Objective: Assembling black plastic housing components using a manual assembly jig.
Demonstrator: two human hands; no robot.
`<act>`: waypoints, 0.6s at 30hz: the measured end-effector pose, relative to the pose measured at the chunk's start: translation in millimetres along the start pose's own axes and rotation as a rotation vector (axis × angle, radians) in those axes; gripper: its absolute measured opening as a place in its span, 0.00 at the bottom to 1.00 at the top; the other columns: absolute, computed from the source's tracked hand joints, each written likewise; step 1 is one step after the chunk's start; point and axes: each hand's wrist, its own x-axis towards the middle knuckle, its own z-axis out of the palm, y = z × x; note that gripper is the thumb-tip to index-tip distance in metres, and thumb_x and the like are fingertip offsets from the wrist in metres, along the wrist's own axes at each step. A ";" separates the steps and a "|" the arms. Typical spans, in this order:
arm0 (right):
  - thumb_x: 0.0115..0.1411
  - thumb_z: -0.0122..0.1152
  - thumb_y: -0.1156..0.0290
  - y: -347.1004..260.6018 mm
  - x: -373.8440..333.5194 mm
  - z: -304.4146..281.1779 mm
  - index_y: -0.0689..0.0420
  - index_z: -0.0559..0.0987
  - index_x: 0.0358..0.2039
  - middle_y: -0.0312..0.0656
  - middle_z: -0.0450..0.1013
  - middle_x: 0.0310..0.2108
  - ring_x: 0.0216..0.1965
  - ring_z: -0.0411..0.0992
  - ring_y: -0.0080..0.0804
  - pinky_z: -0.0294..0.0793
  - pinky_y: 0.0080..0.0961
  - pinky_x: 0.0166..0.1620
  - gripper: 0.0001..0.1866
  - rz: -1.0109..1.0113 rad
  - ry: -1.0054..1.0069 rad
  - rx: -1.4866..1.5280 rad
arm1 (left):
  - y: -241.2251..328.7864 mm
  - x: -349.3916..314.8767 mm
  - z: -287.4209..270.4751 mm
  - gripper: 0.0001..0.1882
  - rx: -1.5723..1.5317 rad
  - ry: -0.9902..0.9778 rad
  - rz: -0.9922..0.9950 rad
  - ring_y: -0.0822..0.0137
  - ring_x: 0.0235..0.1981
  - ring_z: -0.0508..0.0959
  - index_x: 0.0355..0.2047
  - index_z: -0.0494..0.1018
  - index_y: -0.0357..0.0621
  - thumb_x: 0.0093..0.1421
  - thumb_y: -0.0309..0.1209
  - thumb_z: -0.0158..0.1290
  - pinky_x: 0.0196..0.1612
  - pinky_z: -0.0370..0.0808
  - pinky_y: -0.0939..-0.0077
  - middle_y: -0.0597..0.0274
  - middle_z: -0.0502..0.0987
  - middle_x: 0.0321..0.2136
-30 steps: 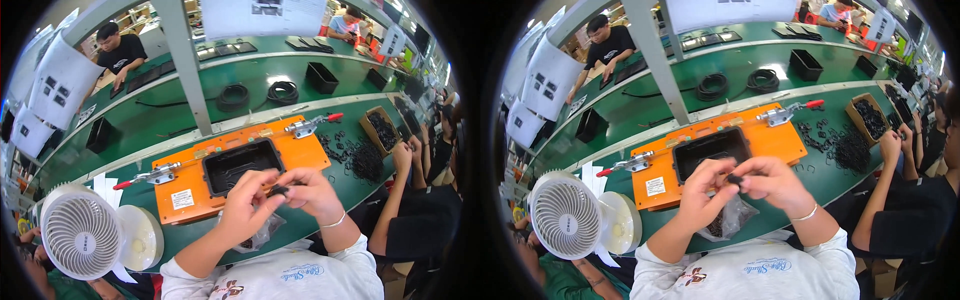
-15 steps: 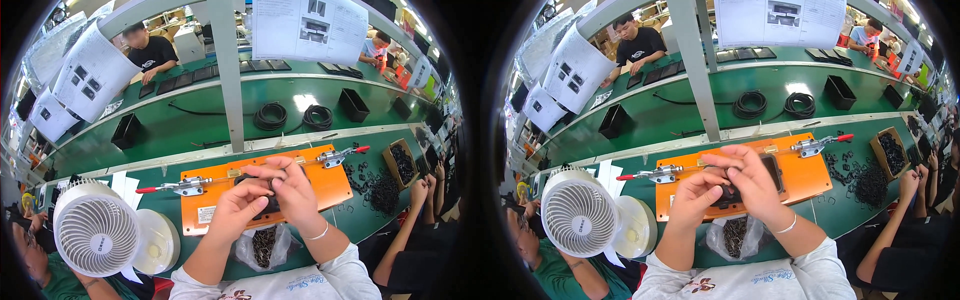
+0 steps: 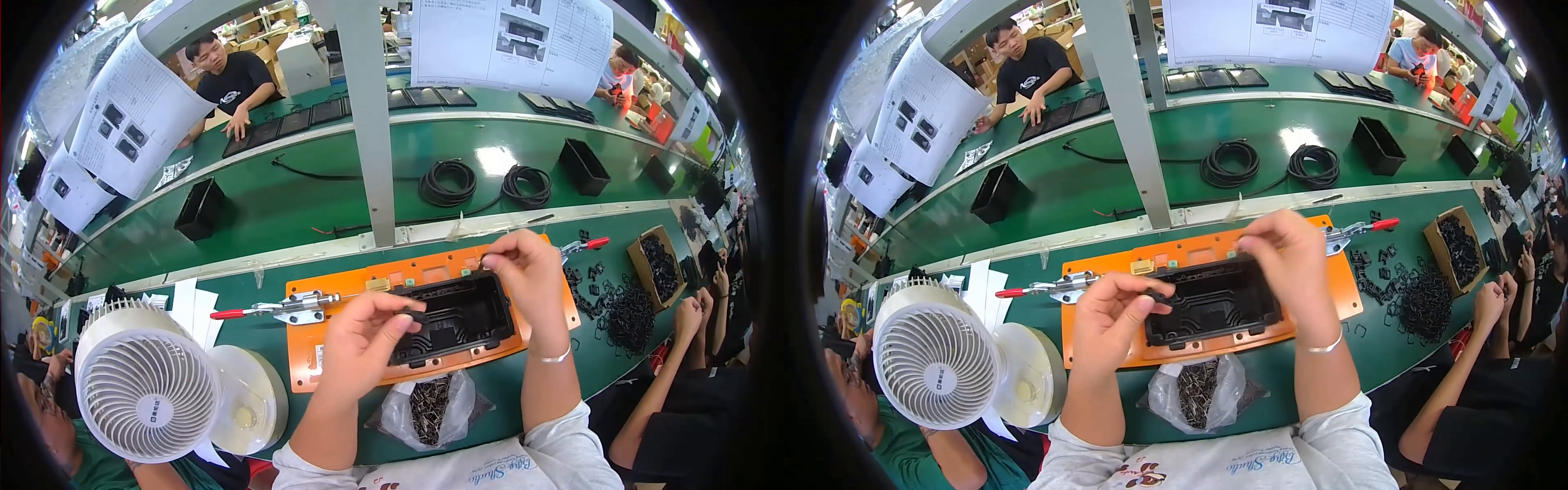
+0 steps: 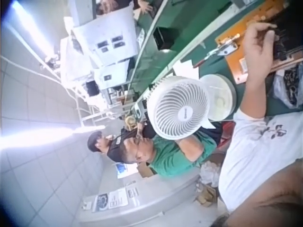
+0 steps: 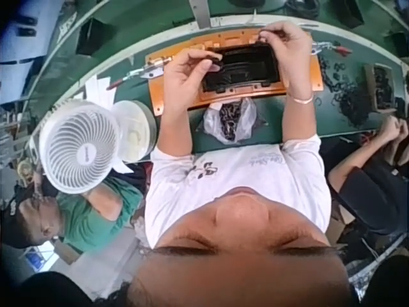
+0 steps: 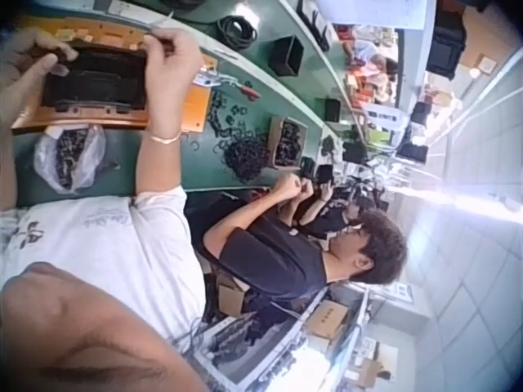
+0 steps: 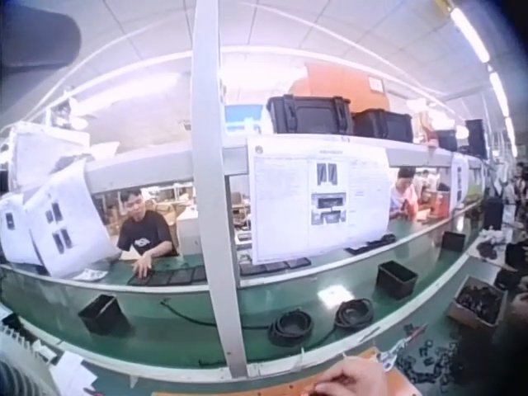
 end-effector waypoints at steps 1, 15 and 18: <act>0.46 0.64 0.84 9.0 5.2 -5.1 0.63 0.77 0.25 0.40 0.74 0.24 0.26 0.74 0.25 0.72 0.21 0.30 0.05 0.099 0.036 0.048 | 1.5 1.0 -1.3 0.08 -0.002 -0.003 -0.001 0.71 0.38 0.76 0.40 0.71 0.32 0.59 0.17 0.50 0.44 0.74 0.78 0.53 0.75 0.43; 0.49 0.62 0.85 30.7 32.0 -7.2 0.67 0.78 0.27 0.41 0.76 0.24 0.26 0.74 0.23 0.73 0.20 0.31 0.04 0.207 -0.328 -0.171 | 8.5 8.0 -21.4 0.08 0.252 0.180 0.071 0.76 0.28 0.76 0.38 0.75 0.32 0.57 0.19 0.54 0.34 0.74 0.85 0.61 0.78 0.31; 0.49 0.63 0.84 38.1 31.7 -7.8 0.67 0.78 0.27 0.40 0.77 0.24 0.27 0.74 0.22 0.73 0.19 0.31 0.03 0.240 -0.323 -0.080 | 8.5 9.3 -21.8 0.06 0.308 0.209 0.067 0.71 0.28 0.79 0.36 0.75 0.31 0.57 0.19 0.55 0.35 0.76 0.81 0.58 0.78 0.29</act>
